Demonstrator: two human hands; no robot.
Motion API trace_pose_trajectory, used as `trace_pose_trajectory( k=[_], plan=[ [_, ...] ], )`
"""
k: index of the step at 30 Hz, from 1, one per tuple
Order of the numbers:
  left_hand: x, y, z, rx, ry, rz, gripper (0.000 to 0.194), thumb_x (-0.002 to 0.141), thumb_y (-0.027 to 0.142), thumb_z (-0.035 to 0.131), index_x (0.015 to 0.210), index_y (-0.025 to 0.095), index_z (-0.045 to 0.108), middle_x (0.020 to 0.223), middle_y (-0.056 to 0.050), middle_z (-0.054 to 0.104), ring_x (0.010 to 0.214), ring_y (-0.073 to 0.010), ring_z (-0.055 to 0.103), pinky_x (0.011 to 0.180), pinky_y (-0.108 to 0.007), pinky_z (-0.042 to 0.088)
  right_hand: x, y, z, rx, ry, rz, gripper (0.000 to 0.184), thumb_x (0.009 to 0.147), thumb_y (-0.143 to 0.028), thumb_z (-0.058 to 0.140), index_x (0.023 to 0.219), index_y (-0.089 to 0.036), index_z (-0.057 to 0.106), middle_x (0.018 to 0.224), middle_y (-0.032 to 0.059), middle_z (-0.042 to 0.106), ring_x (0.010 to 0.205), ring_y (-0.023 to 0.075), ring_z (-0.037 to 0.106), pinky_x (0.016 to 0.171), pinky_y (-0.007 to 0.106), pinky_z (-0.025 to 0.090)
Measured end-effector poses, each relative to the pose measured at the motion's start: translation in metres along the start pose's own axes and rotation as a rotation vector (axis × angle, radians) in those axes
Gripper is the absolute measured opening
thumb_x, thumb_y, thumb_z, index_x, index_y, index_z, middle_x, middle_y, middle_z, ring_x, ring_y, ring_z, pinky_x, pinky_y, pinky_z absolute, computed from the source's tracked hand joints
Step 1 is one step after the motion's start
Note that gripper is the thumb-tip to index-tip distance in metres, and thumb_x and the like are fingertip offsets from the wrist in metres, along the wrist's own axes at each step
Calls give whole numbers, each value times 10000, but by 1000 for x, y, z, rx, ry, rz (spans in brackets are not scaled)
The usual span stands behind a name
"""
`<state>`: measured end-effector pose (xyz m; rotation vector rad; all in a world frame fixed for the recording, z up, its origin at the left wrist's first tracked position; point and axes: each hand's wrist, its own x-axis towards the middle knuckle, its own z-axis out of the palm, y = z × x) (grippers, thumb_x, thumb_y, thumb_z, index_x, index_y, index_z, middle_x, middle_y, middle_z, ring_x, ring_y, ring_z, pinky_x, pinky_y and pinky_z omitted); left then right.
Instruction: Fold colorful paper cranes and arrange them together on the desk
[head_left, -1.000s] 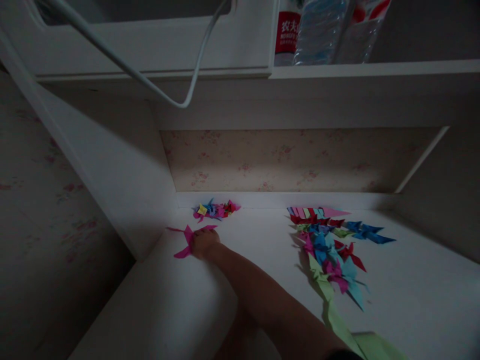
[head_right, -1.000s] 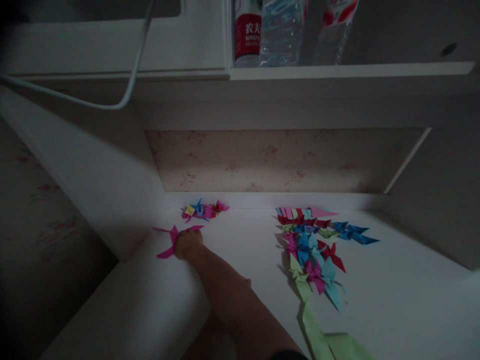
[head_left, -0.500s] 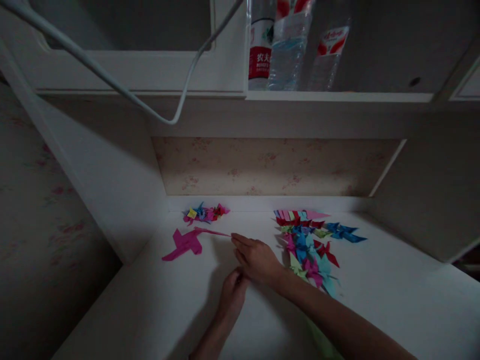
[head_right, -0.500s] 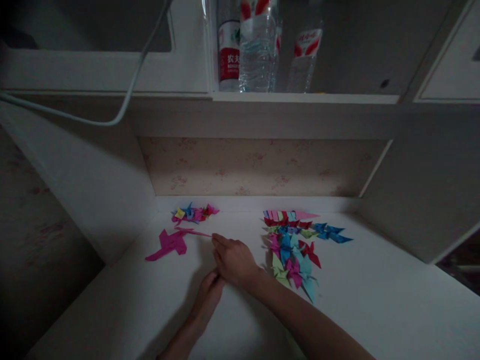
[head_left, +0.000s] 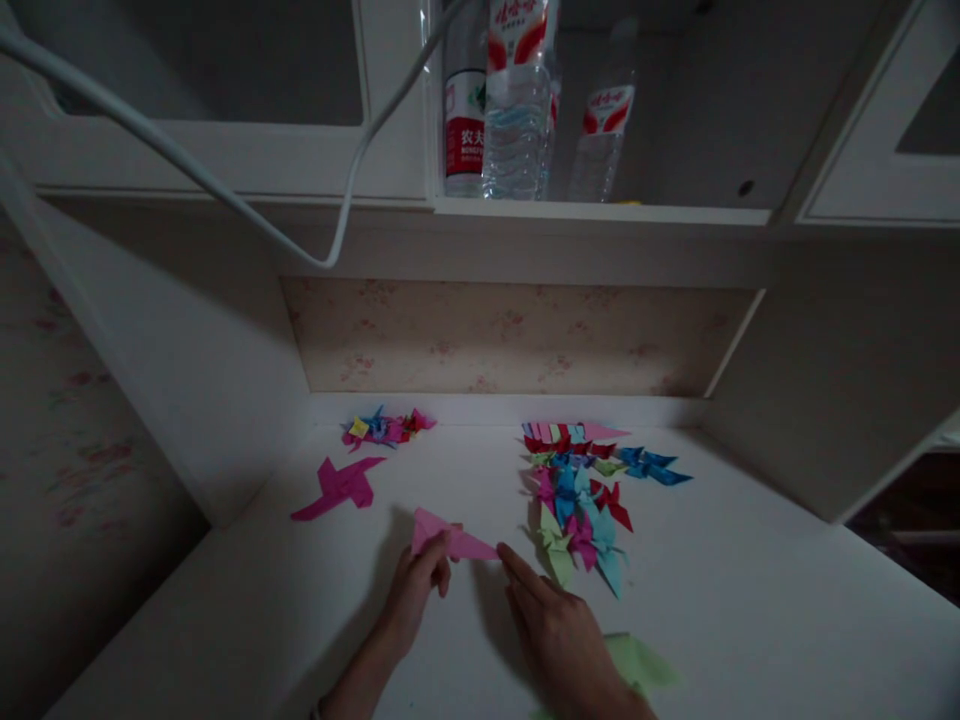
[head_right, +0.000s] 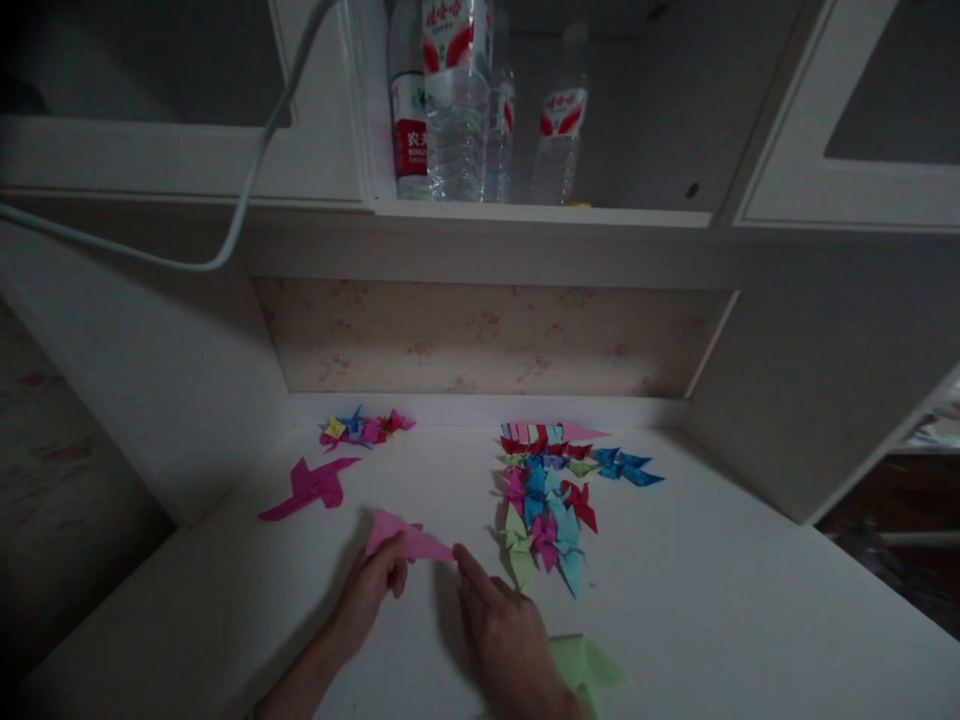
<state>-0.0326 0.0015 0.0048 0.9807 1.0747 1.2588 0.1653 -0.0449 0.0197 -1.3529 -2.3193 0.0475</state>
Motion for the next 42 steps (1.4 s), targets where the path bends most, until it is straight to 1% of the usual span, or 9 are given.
trace_pose_trajectory(
  k=[4, 9, 11, 13, 15, 22, 35, 38, 42],
  plan=[
    [0, -3, -1, 56, 9, 11, 373, 775, 446, 627, 580, 128, 614, 422, 54, 443, 431, -77, 371, 489, -215, 299, 1, 4, 4, 167, 85, 69, 364, 918, -181, 359, 1193, -212, 596, 1345, 86, 538, 930, 200, 689, 825, 314, 577],
    [-2, -3, 1, 51, -16, 9, 346, 771, 423, 633, 582, 137, 585, 463, 40, 471, 439, -84, 375, 477, -221, 291, -5, 10, 10, 402, 163, 143, 312, 927, -281, 385, 1090, -221, 644, 1245, 102, 611, 1056, 219, 633, 909, 326, 525],
    [-3, -2, 2, 60, -29, 10, 341, 776, 406, 632, 571, 142, 566, 469, 37, 470, 455, -89, 388, 489, -221, 304, -7, 10, 12, 525, 145, 239, 320, 925, -345, 404, 1118, -221, 627, 1151, 113, 658, 966, 224, 663, 853, 328, 538],
    [-4, -1, 3, 71, -51, 2, 339, 775, 400, 635, 566, 145, 560, 473, 34, 470, 465, -92, 393, 496, -221, 309, -7, 9, 14, 676, 80, 370, 364, 917, -414, 421, 1160, -207, 595, 914, 99, 715, 734, 208, 681, 679, 303, 552],
    [-5, 0, 4, 84, -85, -15, 334, 763, 411, 648, 577, 142, 573, 487, 29, 480, 470, -94, 394, 493, -222, 305, -6, 7, 14, 839, 25, 487, 413, 900, -475, 446, 1169, -193, 580, 700, 51, 689, 564, 181, 629, 539, 269, 501],
    [-6, -1, 5, 137, -138, -34, 357, 758, 438, 652, 580, 136, 583, 506, 15, 504, 472, -96, 406, 482, -222, 299, 0, 7, 15, 1201, 18, 593, 381, 807, -526, 586, 902, -169, 680, 524, -15, 578, 470, 125, 524, 478, 224, 386],
    [0, -2, 1, -141, -158, -54, 262, 812, 322, 498, 614, 156, 544, 524, 25, 494, 450, -85, 372, 440, -218, 282, 2, 13, 10, 1392, 121, 770, 419, 745, -518, 669, 915, -135, 676, 494, 1, 601, 431, 103, 490, 451, 214, 334],
    [-1, -1, 1, -158, -163, -55, 275, 833, 328, 476, 626, 157, 538, 534, 29, 488, 452, -79, 371, 445, -215, 282, 2, 13, 10, 1433, 117, 786, 404, 727, -521, 686, 844, -134, 691, 509, 7, 599, 430, 96, 480, 433, 209, 329],
    [0, 0, 0, -154, -117, -41, 171, 801, 286, 541, 692, 156, 562, 536, 60, 458, 409, -47, 310, 407, -200, 190, 1, 12, 10, 1482, 119, 766, 373, 723, -506, 704, 752, -134, 694, 586, 11, 606, 451, 84, 485, 435, 205, 348]
  ],
)
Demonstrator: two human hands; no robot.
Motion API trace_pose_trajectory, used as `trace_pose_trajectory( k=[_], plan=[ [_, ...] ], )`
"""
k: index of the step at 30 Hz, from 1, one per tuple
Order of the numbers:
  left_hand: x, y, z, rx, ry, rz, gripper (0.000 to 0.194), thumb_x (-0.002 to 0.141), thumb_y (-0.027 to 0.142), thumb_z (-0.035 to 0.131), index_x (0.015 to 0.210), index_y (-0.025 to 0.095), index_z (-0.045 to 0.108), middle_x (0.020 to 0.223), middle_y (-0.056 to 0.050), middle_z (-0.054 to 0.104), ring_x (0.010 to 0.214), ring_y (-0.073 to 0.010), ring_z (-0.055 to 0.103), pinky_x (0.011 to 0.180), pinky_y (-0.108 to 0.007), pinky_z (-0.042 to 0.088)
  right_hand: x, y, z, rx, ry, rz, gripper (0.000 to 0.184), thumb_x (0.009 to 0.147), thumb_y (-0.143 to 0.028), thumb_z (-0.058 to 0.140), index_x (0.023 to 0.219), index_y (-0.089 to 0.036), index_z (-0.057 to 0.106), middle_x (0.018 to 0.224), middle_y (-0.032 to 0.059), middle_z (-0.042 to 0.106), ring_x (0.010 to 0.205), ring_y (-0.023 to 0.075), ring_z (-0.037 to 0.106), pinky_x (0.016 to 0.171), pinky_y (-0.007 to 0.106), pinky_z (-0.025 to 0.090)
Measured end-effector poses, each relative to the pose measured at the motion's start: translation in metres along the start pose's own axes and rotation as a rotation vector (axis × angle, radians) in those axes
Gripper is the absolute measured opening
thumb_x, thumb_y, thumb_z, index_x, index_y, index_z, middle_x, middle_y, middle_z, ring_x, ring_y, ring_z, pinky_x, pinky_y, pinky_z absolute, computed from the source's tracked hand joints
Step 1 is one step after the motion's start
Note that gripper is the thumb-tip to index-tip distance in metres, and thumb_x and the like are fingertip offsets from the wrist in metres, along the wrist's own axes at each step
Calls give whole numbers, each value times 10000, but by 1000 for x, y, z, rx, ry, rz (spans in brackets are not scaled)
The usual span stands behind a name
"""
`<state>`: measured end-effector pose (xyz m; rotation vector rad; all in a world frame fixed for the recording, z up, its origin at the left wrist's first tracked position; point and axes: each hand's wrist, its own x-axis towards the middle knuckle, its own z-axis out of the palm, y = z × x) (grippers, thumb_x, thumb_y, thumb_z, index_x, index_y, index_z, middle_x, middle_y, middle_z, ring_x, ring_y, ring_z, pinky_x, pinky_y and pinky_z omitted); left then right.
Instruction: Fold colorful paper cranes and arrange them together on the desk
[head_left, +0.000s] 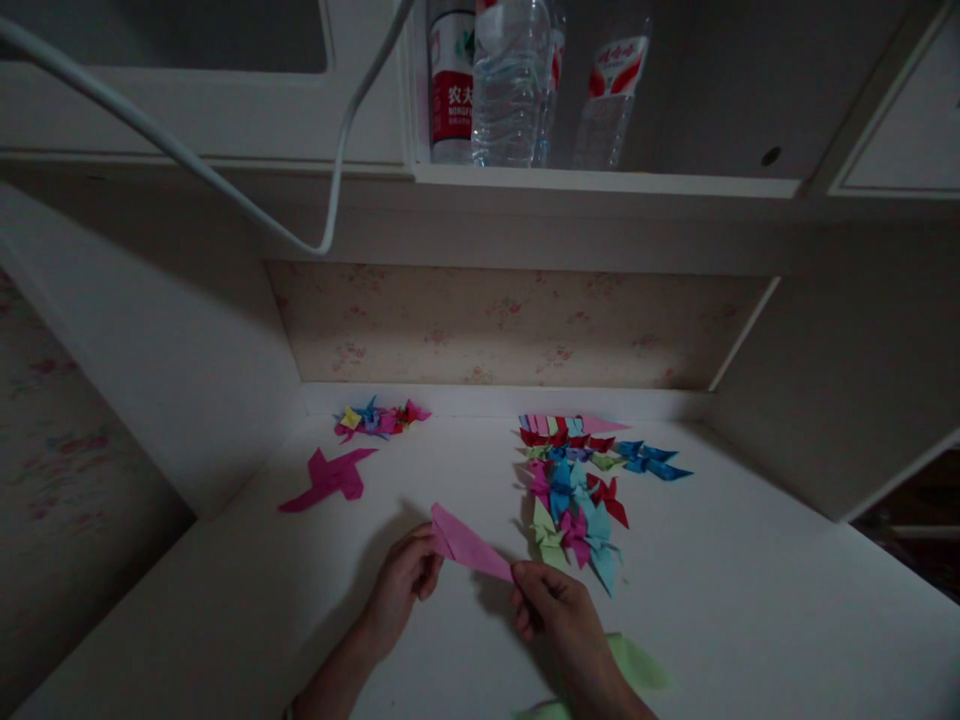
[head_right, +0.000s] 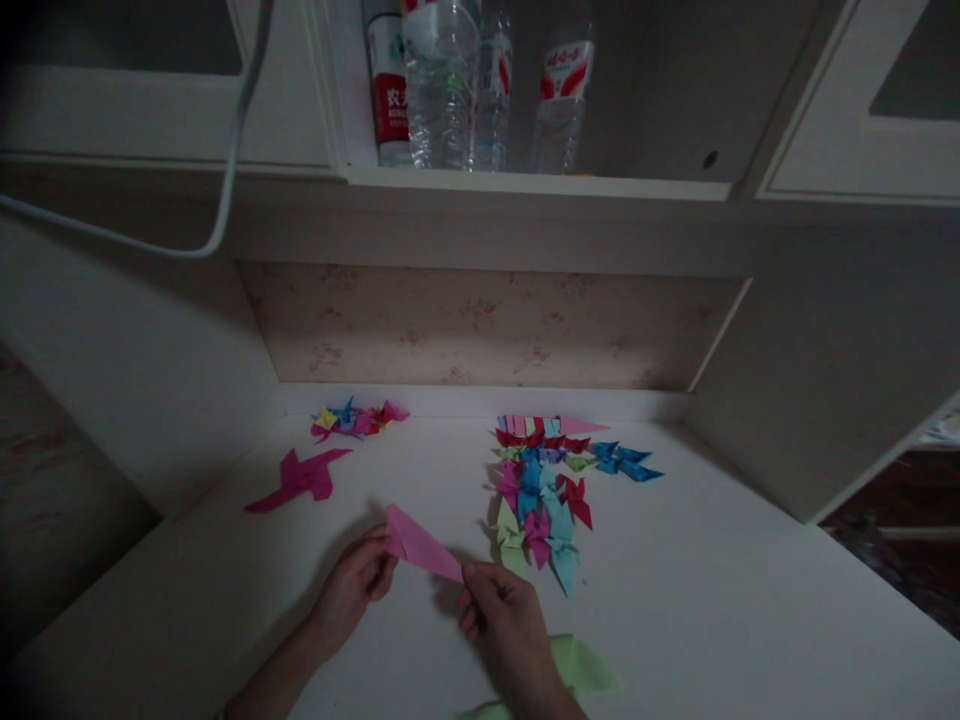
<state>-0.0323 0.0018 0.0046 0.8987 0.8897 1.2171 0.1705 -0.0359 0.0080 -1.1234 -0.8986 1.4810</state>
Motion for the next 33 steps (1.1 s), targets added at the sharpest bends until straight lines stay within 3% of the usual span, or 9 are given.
trace_pose_trajectory(
  k=[2, 5, 11, 16, 20, 26, 30, 33],
  plan=[
    [1, -1, -2, 9, 37, -2, 118, 773, 267, 582, 803, 155, 608, 527, 71, 461, 394, -39, 298, 402, -197, 161, -2, -3, 1, 29, 9, 11, 373, 692, -501, 733, 754, -135, 694, 574, 2, 594, 449, 83, 482, 434, 204, 345],
    [2, -4, -5, -2, 83, -5, 242, 749, 273, 612, 959, 154, 631, 538, 63, 510, 388, -40, 332, 402, -193, 175, -5, -12, 3, 59, 19, 17, 398, 638, -499, 773, 761, -127, 704, 600, 21, 620, 480, 97, 506, 457, 213, 364],
    [0, 2, -6, -61, 69, 1, 281, 743, 301, 553, 937, 123, 651, 669, -33, 651, 516, -128, 548, 452, -229, 324, -7, -20, 7, 42, 65, -38, 372, 572, -462, 820, 720, -140, 706, 594, 30, 634, 540, 134, 545, 500, 232, 401],
    [-1, 8, -2, -67, 108, -22, 325, 780, 371, 572, 1018, 155, 620, 817, -32, 655, 536, -129, 578, 450, -231, 339, 1, -7, -2, 17, 112, -84, 368, 617, -421, 805, 835, -152, 679, 628, 13, 639, 545, 139, 560, 513, 241, 425],
    [-1, 4, -3, 23, 147, -3, 434, 786, 392, 643, 1163, 194, 560, 734, 20, 599, 495, -76, 511, 434, -192, 279, 7, 2, -10, 17, 134, -105, 367, 672, -396, 778, 911, -153, 645, 647, 4, 636, 560, 136, 569, 528, 239, 435],
    [1, 1, -4, 88, 90, 27, 343, 844, 446, 563, 1006, 152, 630, 671, 20, 557, 452, -39, 358, 420, -185, 200, 8, 3, -13, 16, 190, -121, 373, 687, -400, 764, 935, -153, 634, 663, 2, 637, 556, 133, 572, 521, 236, 436],
    [1, -1, -5, 171, 45, 34, 260, 792, 383, 642, 736, 131, 617, 567, 48, 468, 459, -39, 325, 429, -185, 200, 7, 1, -11, 7, 189, -114, 390, 663, -415, 775, 919, -150, 647, 614, 2, 634, 521, 136, 563, 506, 241, 431],
    [1, -1, -4, 230, 25, 49, 241, 775, 350, 658, 690, 130, 609, 556, 52, 457, 444, -38, 327, 422, -188, 204, 5, -2, -9, 15, 194, -115, 412, 643, -429, 782, 918, -149, 658, 590, 4, 633, 501, 136, 556, 496, 243, 426]
  ],
)
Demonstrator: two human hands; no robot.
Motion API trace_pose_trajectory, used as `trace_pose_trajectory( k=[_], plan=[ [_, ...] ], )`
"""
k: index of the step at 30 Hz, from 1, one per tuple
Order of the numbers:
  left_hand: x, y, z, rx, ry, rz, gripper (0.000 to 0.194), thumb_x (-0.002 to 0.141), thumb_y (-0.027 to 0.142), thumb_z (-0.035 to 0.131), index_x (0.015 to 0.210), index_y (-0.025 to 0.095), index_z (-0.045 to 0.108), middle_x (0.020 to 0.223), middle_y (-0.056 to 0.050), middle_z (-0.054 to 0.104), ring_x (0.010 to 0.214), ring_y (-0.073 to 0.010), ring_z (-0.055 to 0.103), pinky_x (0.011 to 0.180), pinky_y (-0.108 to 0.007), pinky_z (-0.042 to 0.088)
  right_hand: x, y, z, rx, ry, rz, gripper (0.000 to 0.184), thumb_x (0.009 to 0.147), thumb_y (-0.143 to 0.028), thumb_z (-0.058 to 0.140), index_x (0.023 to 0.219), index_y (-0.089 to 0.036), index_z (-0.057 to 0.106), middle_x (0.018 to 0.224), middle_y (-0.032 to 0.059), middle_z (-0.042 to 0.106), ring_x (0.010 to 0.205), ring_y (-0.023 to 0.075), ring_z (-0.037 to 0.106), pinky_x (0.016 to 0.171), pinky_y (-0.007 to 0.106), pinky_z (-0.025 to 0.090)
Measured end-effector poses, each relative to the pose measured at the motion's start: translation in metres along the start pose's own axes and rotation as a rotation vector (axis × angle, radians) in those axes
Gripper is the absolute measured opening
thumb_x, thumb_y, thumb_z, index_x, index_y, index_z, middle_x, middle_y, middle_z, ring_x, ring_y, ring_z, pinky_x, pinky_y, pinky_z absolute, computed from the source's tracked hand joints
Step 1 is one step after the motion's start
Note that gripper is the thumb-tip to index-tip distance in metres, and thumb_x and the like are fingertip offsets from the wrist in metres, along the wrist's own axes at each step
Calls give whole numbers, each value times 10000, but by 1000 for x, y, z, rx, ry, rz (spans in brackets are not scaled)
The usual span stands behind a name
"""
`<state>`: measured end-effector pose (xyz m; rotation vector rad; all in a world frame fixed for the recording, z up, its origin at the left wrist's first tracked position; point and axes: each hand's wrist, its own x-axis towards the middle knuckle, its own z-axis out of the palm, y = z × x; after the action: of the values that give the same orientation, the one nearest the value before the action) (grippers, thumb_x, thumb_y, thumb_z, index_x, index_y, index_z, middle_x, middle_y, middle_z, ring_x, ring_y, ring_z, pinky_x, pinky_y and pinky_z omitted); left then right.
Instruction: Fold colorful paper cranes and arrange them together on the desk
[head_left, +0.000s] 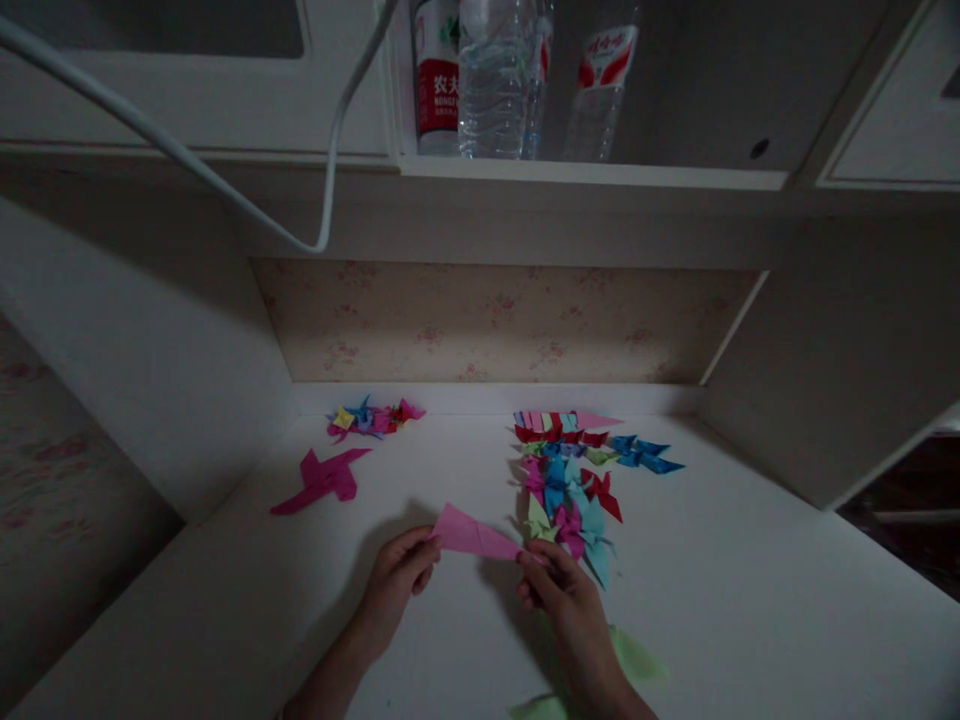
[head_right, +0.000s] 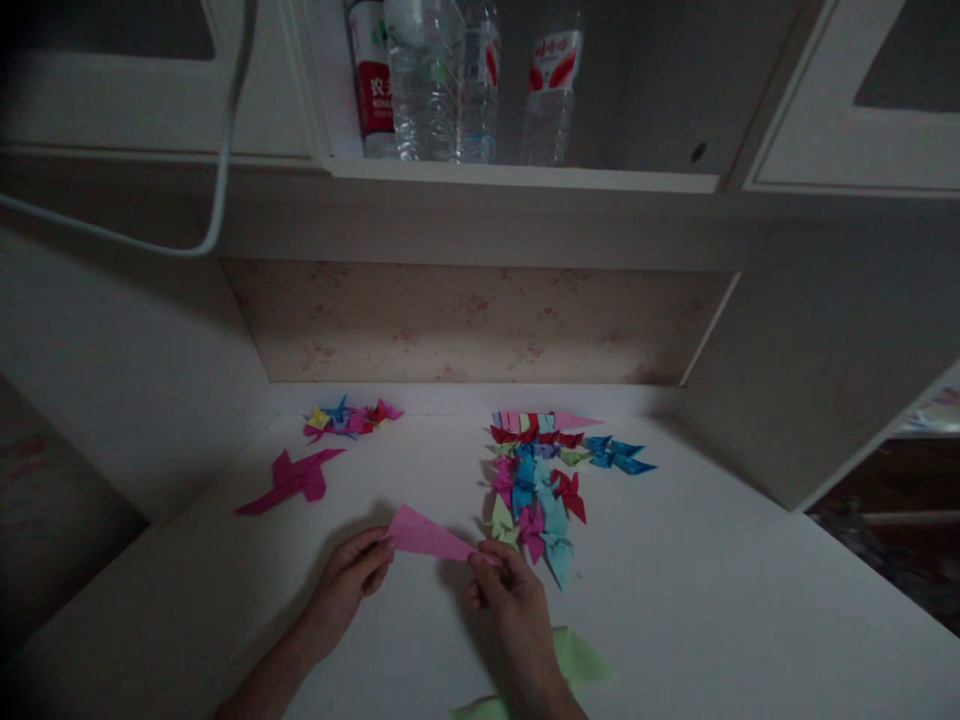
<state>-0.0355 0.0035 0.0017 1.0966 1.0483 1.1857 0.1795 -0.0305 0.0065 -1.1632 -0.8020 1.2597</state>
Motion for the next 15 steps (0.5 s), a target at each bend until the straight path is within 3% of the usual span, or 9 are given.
trace_pose_trajectory(
  k=[5, 15],
  plan=[
    [-2, 8, 4, 67, -36, -4, 244, 785, 365, 634, 729, 127, 635, 655, 16, 563, 411, -31, 377, 414, -191, 225, -3, -6, 3, 38, 20, 30, 471, 586, -457, 808, 914, -152, 663, 624, 17, 652, 506, 149, 573, 484, 252, 436],
    [-4, 15, 8, 100, -64, -60, 278, 736, 409, 664, 722, 131, 647, 654, 7, 586, 411, -46, 421, 414, -188, 250, -2, -1, 2, 2, -52, -5, 407, 686, -438, 753, 935, -136, 640, 581, 12, 638, 509, 139, 557, 493, 239, 425]
  ],
)
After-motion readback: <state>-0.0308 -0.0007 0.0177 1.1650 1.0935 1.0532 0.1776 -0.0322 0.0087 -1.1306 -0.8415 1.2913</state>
